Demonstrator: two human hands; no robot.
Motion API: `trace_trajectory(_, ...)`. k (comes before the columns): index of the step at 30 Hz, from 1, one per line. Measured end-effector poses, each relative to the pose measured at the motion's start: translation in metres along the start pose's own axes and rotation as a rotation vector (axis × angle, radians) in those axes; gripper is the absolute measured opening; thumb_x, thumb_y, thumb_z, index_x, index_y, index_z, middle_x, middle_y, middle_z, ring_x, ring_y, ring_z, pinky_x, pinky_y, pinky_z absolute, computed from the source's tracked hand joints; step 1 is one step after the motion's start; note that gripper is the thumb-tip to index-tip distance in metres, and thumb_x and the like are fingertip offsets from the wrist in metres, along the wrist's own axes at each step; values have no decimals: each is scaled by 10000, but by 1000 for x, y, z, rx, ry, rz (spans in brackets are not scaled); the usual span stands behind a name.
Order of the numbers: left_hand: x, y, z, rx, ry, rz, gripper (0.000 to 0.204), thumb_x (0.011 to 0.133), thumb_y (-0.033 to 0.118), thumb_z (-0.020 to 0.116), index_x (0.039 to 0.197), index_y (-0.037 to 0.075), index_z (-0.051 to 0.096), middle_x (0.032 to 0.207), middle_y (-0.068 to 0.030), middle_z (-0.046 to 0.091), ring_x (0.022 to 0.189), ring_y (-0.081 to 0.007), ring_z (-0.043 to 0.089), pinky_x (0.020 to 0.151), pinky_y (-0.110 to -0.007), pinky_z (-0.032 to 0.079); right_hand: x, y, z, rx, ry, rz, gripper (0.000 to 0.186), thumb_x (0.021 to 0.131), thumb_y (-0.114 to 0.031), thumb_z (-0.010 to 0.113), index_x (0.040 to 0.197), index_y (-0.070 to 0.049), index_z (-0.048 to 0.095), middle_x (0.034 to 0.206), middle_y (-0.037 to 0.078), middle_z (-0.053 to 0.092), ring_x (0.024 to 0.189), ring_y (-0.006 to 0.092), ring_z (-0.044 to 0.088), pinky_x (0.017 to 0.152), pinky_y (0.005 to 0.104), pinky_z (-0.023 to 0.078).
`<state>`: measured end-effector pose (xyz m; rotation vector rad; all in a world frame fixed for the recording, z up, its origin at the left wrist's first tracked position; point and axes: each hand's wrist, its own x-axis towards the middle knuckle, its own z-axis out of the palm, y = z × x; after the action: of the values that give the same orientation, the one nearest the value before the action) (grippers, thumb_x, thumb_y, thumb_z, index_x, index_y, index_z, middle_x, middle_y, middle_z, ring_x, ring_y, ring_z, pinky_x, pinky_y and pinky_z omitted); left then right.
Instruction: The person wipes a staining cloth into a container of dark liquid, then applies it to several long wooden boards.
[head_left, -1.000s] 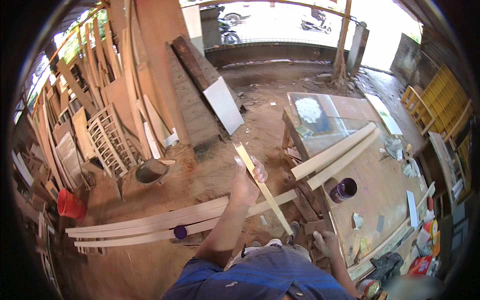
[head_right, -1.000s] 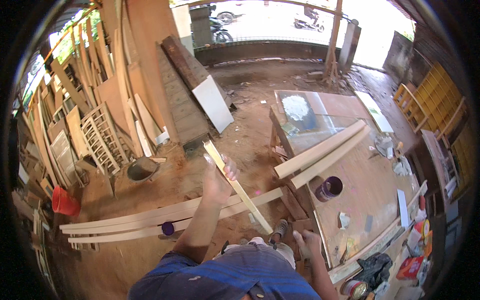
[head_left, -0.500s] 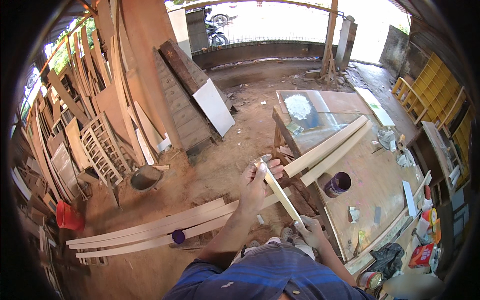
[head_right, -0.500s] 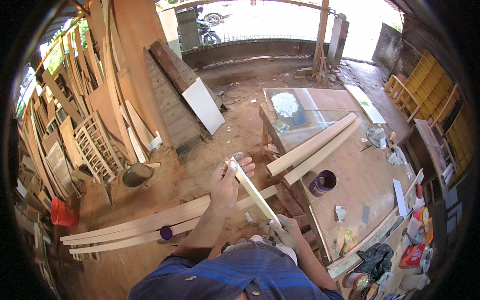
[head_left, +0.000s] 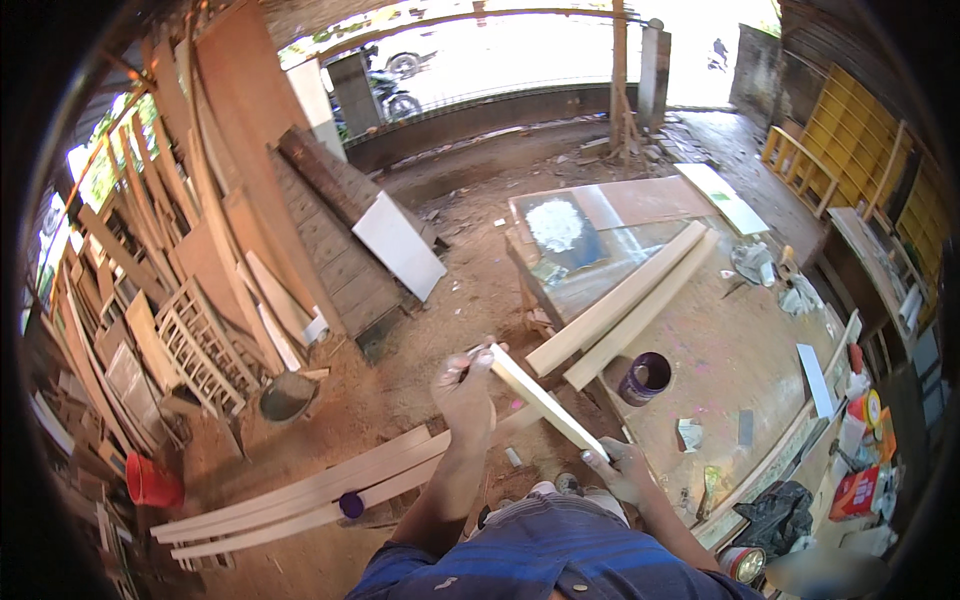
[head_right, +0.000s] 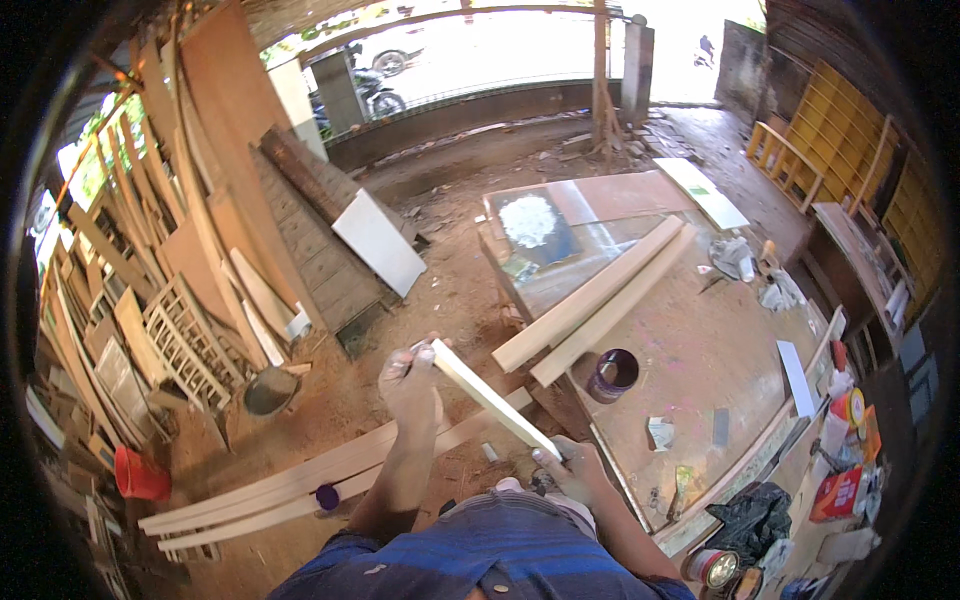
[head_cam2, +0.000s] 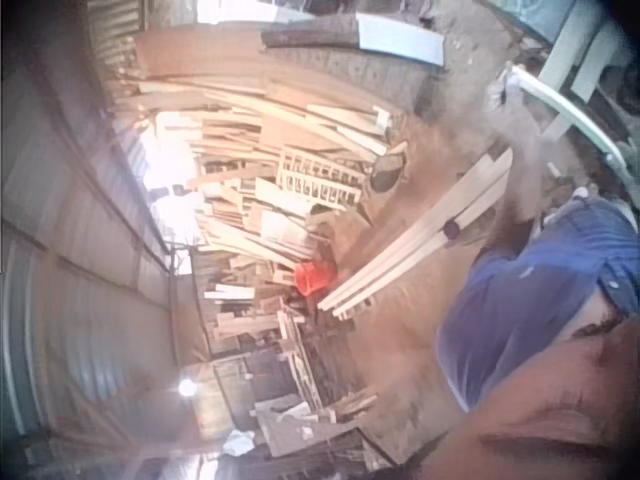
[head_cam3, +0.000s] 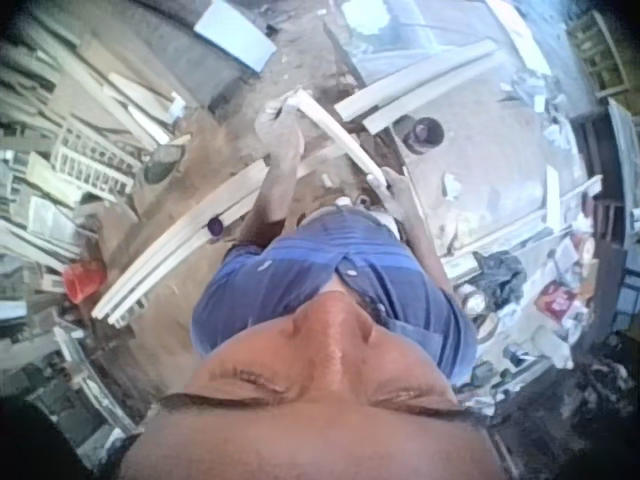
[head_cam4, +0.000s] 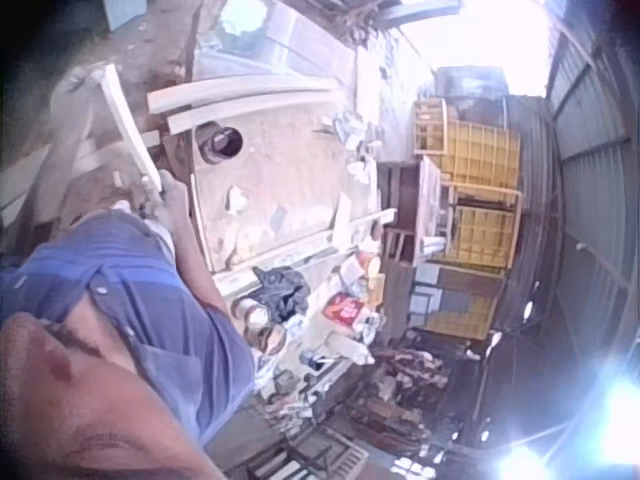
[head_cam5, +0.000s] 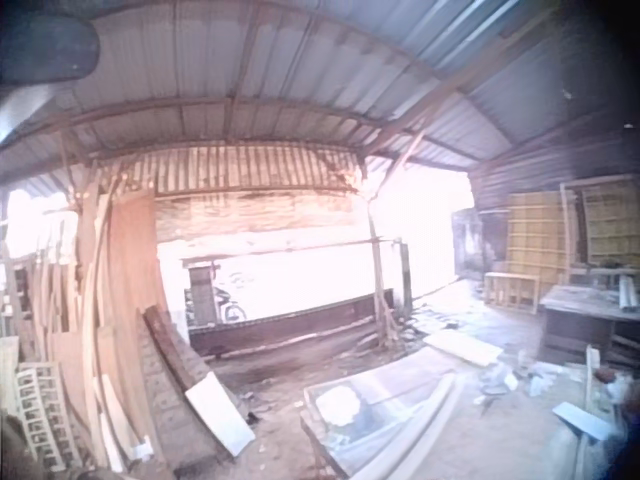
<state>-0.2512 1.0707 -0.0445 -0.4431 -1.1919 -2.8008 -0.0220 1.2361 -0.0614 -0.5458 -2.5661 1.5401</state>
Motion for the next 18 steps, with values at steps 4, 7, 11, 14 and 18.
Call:
trace_trajectory(4,5,-13,17,13,-56,107,223,948,-147,662,947,66,598,1161,-243,758,993,-375,777,934,-485,636,9,20,-22,90,-44,-48,408,1052,-385,693,1127,13,740,744,115,664,669,158,596,632,369,497)
trace_trajectory(7,7,-21,26,34,-154,165,215,954,-134,667,1008,71,633,1165,-235,760,1029,-374,770,960,-499,627,16,29,-50,130,-204,-67,477,1068,-466,642,1103,2,728,778,99,662,735,169,598,677,367,495)
trace_trajectory(11,4,-22,36,214,-298,234,222,965,-113,675,1116,50,674,1274,-262,732,1110,-326,749,1018,-472,592,27,57,-70,171,-255,-45,474,1074,-471,634,1101,-7,726,776,87,651,753,169,592,698,367,494)
trace_trajectory(14,-5,-26,51,299,-230,213,238,962,-116,678,1150,30,684,1261,-250,738,1100,-294,747,1002,-442,599,33,71,-74,216,-302,-41,468,1081,-471,623,1089,-14,724,808,73,653,806,159,595,733,362,493)
trace_trajectory(18,-23,-37,69,270,-186,-102,221,970,-99,656,1170,-11,688,1143,-152,758,1018,-217,741,964,-376,602,38,70,-84,282,-247,-43,450,1101,-450,596,1051,-21,722,847,31,637,846,126,573,746,341,478)
